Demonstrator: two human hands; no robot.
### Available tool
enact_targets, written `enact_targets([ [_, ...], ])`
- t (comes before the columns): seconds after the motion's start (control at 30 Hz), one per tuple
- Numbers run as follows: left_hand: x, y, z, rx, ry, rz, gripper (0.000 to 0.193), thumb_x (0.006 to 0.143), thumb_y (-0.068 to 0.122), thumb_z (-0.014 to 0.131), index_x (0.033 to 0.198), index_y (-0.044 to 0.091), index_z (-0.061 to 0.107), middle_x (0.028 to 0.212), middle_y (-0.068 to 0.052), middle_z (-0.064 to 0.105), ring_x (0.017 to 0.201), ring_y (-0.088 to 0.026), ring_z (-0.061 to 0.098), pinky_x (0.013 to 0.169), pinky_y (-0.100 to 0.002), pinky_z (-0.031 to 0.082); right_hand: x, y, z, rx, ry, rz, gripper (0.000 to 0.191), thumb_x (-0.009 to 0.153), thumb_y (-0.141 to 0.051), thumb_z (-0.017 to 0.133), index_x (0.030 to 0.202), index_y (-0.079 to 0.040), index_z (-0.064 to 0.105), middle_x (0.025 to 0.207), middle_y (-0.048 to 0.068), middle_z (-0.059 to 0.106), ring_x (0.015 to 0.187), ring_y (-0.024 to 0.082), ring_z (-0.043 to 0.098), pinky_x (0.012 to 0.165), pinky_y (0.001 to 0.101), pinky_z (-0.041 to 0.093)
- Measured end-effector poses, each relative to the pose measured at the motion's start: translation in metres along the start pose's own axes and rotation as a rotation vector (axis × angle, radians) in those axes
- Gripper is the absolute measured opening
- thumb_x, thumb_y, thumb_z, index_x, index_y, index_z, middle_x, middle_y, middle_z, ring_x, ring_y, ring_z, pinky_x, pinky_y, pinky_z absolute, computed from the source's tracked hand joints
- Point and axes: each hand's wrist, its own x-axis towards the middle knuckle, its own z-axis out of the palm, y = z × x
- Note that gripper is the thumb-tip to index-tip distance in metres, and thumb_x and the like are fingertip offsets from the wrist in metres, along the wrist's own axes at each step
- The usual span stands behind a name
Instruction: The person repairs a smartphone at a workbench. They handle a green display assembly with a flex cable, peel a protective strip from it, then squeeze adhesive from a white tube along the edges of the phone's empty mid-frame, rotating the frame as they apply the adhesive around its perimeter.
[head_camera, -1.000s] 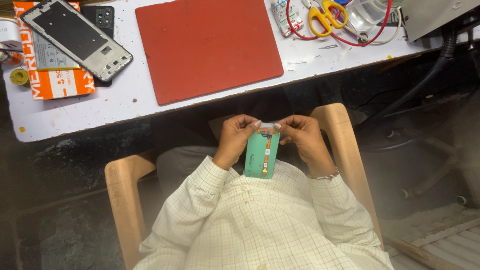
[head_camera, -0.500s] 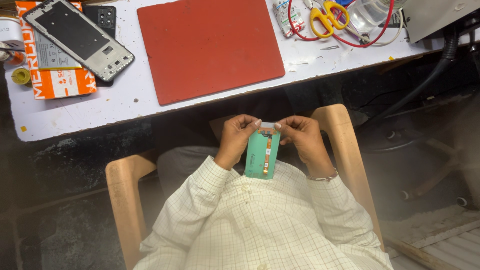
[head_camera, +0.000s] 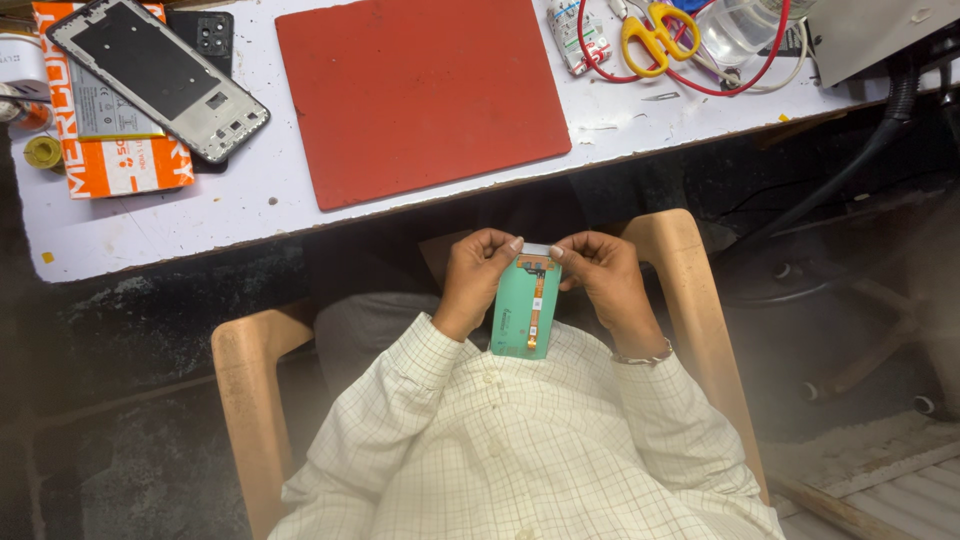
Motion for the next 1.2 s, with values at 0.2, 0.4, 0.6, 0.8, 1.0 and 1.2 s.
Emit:
enact_targets([
  [0.2,0.0001,0.0006,-0.0011,-0.019,-0.025,-0.022,0.019,0.097,0.017,0.070,0.092,-0.001,0.069,0.078,-0.010,0.073,0.065,-0.011,0.068,0.060,-0.024,0.057,-0.0004,-0.0006,-0.0020,0.021,-0.013,0.018,0.017,0.090,-0.012,0.076,0.095,0.004,0.072,0.081,0.012,0.075,0.068,0.012,0.071,0.057,0.0223,0.058],
  [0.4,-0.0003,0.0011,-0.0014,-0.027,-0.037,-0.003,0.018,0.096,0.017,0.070,0.092,-0.001,0.069,0.080,-0.009,0.073,0.068,-0.010,0.069,0.062,-0.023,0.058,-0.0006,-0.0016,-0.0030,0.028,-0.015,0.031,0.017,0.090,-0.012,0.076,0.095,0.004,0.073,0.081,0.012,0.075,0.068,0.012,0.072,0.057,0.0227,0.059],
  [0.6,-0.0014,0.0010,0.0023,0.006,-0.031,0.038,0.016,0.097,0.014,0.068,0.095,-0.002,0.069,0.084,-0.009,0.074,0.073,-0.011,0.072,0.065,-0.024,0.060,-0.0020,-0.0028,-0.0022,0.001,0.004,0.020,0.016,0.090,-0.011,0.076,0.095,0.004,0.073,0.080,0.013,0.075,0.067,0.014,0.072,0.057,0.0233,0.059],
  [0.8,-0.0032,-0.0011,0.0004,0.017,-0.038,0.056,0.017,0.098,0.014,0.067,0.097,-0.003,0.068,0.087,-0.010,0.074,0.076,-0.011,0.073,0.066,-0.024,0.061,-0.0026,-0.0031,-0.0014,-0.004,-0.002,0.000,0.016,0.090,-0.011,0.076,0.095,0.004,0.073,0.081,0.013,0.076,0.068,0.014,0.073,0.058,0.0227,0.059],
  [1.0,-0.0034,-0.0024,0.0002,0.050,-0.036,0.083,0.017,0.099,0.015,0.067,0.097,-0.002,0.068,0.086,-0.010,0.074,0.074,-0.012,0.073,0.066,-0.024,0.061,-0.0036,-0.0036,-0.0012,-0.005,-0.002,-0.002,0.017,0.090,-0.011,0.076,0.096,0.005,0.073,0.081,0.013,0.076,0.069,0.014,0.073,0.058,0.0230,0.059],
  [1.2,-0.0036,-0.0023,-0.0007,0.082,-0.035,0.082,0.017,0.099,0.016,0.066,0.098,-0.001,0.068,0.085,-0.010,0.075,0.074,-0.011,0.073,0.065,-0.024,0.061,-0.0041,-0.0052,0.0012,-0.033,0.017,0.007,0.017,0.090,-0.011,0.076,0.096,0.005,0.073,0.081,0.013,0.076,0.069,0.014,0.073,0.058,0.0227,0.059],
])
